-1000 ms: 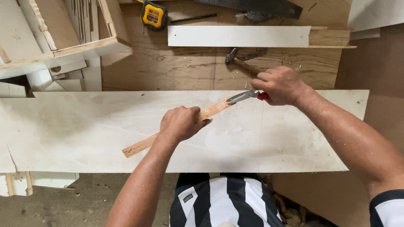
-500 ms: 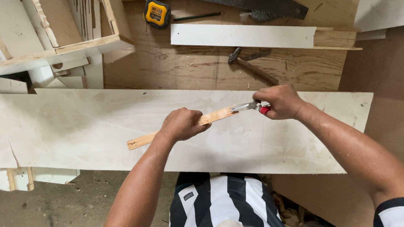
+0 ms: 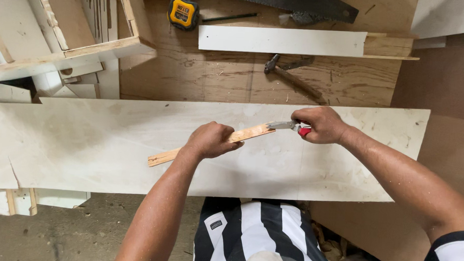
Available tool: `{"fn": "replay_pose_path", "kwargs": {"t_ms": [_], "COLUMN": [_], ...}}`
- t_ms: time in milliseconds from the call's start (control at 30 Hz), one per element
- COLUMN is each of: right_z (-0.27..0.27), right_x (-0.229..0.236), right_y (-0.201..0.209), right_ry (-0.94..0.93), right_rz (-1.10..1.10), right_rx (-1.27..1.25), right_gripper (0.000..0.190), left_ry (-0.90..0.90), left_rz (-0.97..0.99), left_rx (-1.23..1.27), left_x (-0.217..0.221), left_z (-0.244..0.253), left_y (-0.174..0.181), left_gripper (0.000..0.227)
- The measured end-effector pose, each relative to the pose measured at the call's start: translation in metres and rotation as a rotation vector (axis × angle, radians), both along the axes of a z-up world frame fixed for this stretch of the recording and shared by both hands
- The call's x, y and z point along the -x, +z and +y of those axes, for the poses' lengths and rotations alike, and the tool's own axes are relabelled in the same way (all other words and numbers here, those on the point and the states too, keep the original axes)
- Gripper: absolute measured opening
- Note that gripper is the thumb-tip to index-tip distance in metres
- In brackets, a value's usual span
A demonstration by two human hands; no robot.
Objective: The person marks a line on a white wooden board with a pencil and a straightedge, then cuts the board with a handsaw and uses shears to trim a small wooden strip.
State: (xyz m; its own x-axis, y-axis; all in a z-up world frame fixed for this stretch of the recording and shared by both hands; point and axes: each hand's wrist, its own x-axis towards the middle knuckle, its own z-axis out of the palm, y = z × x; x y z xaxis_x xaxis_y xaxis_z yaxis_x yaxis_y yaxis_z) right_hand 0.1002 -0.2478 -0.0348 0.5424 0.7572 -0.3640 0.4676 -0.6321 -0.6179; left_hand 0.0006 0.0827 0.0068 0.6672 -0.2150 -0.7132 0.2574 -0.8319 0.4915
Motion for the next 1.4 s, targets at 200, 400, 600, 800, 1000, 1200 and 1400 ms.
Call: {"fn": "replay_pose_path", "kwargs": {"t_ms": [200,400,600,800,1000,1200,1400], "right_z": [0.000,0.006,0.026,0.047,0.057,0.065,0.083], "right_x": [0.006,0.002,-0.004,0.002,0.015,0.007,-0.004], "right_y": [0.001,0.014,0.050,0.054,0.036,0.032,0.046], "right_ry": [-0.020,0.020,0.073,-0.076,-0.149,-0.145,-0.207], "right_rz": [0.041,-0.073,-0.319,-0.386,-0.643,-0.586,-0.398], "right_rx": [0.024,0.060,0.320,0.288,0.160,0.206,0.245], "right_gripper": [0.030,0.029,0.030,0.033,0.019,0.020,0.035], "left_ry": [-0.007,0.081,0.507,0.690,0.822,0.858,0.770], "left_rz": [-0.009,0.070,0.269,0.230,0.215,0.152,-0.028], "left_rx": [0.035,0.133,0.489,0.580,0.630,0.629,0.441], "left_x": [0.004,0.005,0.004,0.007,0.011,0.006,0.003], "left_z": [0.002,-0.003,-0.012,-0.026,-0.031,-0.029,-0.033], "left_y": [-0.008,-0.004,0.011,0.009,0.000,-0.003,-0.017], "left_gripper": [0.046,0.048,0.040,0.038,0.042,0.040,0.042]}}
